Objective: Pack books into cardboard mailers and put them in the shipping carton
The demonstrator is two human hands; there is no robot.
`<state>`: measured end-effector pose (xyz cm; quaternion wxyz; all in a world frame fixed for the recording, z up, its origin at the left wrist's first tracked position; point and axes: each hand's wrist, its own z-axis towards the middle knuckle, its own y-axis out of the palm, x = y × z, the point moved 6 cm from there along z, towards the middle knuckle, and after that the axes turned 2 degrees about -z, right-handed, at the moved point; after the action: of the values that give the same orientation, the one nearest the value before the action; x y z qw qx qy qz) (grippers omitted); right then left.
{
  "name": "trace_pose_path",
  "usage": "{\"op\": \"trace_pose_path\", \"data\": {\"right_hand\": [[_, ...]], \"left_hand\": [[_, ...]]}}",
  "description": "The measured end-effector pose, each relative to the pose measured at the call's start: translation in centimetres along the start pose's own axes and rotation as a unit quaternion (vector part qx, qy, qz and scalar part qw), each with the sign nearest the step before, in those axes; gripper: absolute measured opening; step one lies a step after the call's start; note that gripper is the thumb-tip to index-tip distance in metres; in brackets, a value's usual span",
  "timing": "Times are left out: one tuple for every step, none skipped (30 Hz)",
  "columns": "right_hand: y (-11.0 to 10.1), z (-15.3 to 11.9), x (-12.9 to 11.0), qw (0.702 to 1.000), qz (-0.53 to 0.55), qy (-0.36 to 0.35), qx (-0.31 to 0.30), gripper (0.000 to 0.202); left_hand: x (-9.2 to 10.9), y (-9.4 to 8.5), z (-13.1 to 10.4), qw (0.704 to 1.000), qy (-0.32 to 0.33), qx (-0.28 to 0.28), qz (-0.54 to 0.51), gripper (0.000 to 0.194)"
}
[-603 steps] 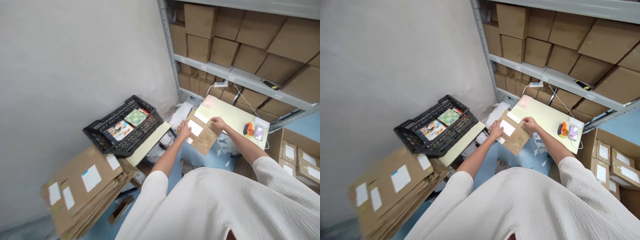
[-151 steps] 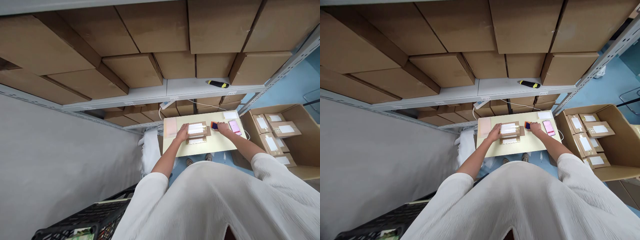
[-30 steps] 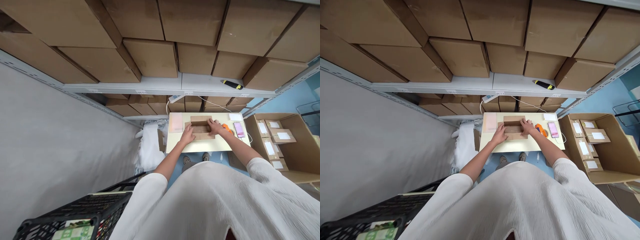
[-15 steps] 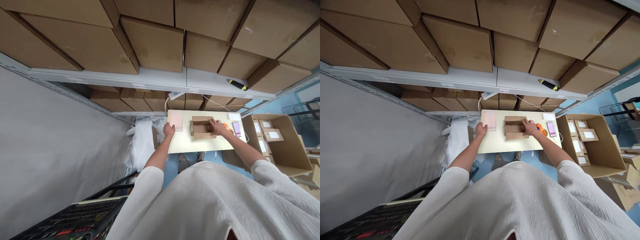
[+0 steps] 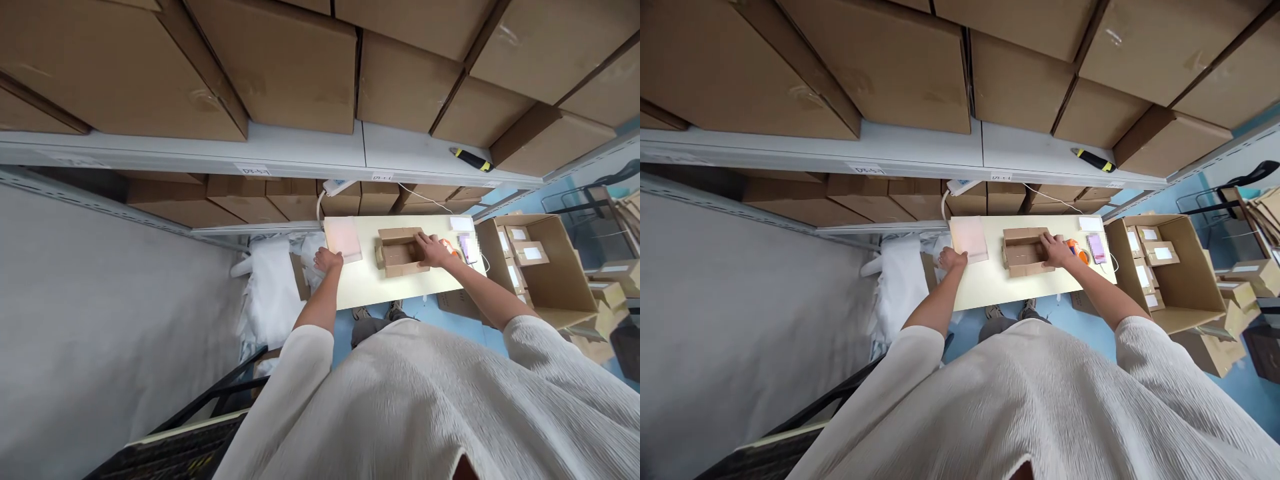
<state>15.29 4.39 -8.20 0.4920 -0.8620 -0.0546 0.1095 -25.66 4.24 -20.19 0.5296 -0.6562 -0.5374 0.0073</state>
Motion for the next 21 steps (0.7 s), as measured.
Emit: {"op": "trace_pose_path", "data": {"right_hand": [[0.0,0.0,0.0,1.0,0.005,0.002,0.0,0.136],[-0.1,0.0,0.0,1.0,0.007,0.003,0.0,0.137],[-0.1,0.0,0.0,1.0,0.007,0.004,-0.001,0.137],[-0.1,0.0,0.0,1.0,0.004,0.005,-0.001,0.138],[0.0,0.0,0.0,1.0,-0.002,0.004,-0.001,0.138],[0.0,0.0,0.0,1.0,-0.007,0.003,-0.001,0.138],[0.0,0.1,0.0,1.0,-0.01,0.001,0.001,0.138],[0.0,0.1,0.0,1.0,-0.011,-0.002,0.003,0.138],[0.1,0.2,0.0,1.0,-0.01,-0.006,0.007,0.137],[0.1,0.3,0.0,1.0,-0.007,-0.01,0.01,0.137],[0.1,0.4,0.0,1.0,-0.005,-0.015,0.015,0.136],[0.1,0.5,0.0,1.0,-0.002,-0.019,0.018,0.135],[0.2,0.6,0.0,0.999,0.002,-0.023,0.022,0.135],[0.2,0.7,0.0,0.999,0.005,-0.028,0.026,0.134],[0.2,0.8,0.0,0.999,0.009,-0.032,0.028,0.133],[0.2,0.8,0.0,0.999,0.013,-0.037,0.031,0.131],[0.2,0.9,0.1,0.998,0.015,-0.043,0.035,0.129],[0.1,0.9,0.1,0.998,0.016,-0.05,0.04,0.128],[0.1,0.9,0.1,0.997,0.015,-0.056,0.045,0.126],[0.0,0.8,0.1,0.997,0.014,-0.06,0.05,0.125],[0.0,0.8,0.2,0.996,0.012,-0.065,0.053,0.125]], "left_hand": [[0.1,0.1,-0.1,1.0,0.008,-0.006,-0.004,0.044],[0.3,0.2,-0.2,1.0,0.016,-0.017,-0.006,0.042],[0.5,0.4,-0.3,0.999,0.021,-0.033,-0.009,0.041],[0.6,0.5,-0.4,0.998,0.022,-0.049,-0.014,0.04],[0.7,0.6,-0.5,0.998,0.019,-0.063,-0.022,0.039],[0.9,0.6,-0.6,0.997,0.014,-0.072,-0.032,0.039],[1.0,0.5,-0.7,0.996,0.009,-0.074,-0.042,0.039],[1.2,0.2,-0.8,0.996,0.006,-0.074,-0.049,0.039],[1.4,-0.1,-0.9,0.996,0.005,-0.072,-0.054,0.038],[1.7,-0.5,-1.1,0.996,0.009,-0.069,-0.057,0.038],[2.0,-1.0,-1.3,0.996,0.016,-0.066,-0.059,0.037],[2.5,-1.6,-1.6,0.996,0.027,-0.061,-0.061,0.036],[3.0,-2.3,-1.9,0.996,0.041,-0.054,-0.064,0.035],[3.6,-3.0,-2.4,0.995,0.059,-0.046,-0.07,0.033],[4.2,-3.8,-2.9,0.993,0.079,-0.036,-0.077,0.03],[5.0,-4.7,-3.5,0.991,0.101,-0.028,-0.085,0.028],[5.8,-5.5,-4.3,0.987,0.125,-0.021,-0.094,0.027],[6.7,-6.3,-5.2,0.983,0.15,-0.015,-0.103,0.027],[7.7,-7.1,-6.2,0.977,0.178,-0.01,-0.115,0.027],[8.7,-7.8,-7.2,0.97,0.209,-0.004,-0.127,0.027],[9.8,-8.4,-8.4,0.962,0.236,0.002,-0.14,0.028]]}}
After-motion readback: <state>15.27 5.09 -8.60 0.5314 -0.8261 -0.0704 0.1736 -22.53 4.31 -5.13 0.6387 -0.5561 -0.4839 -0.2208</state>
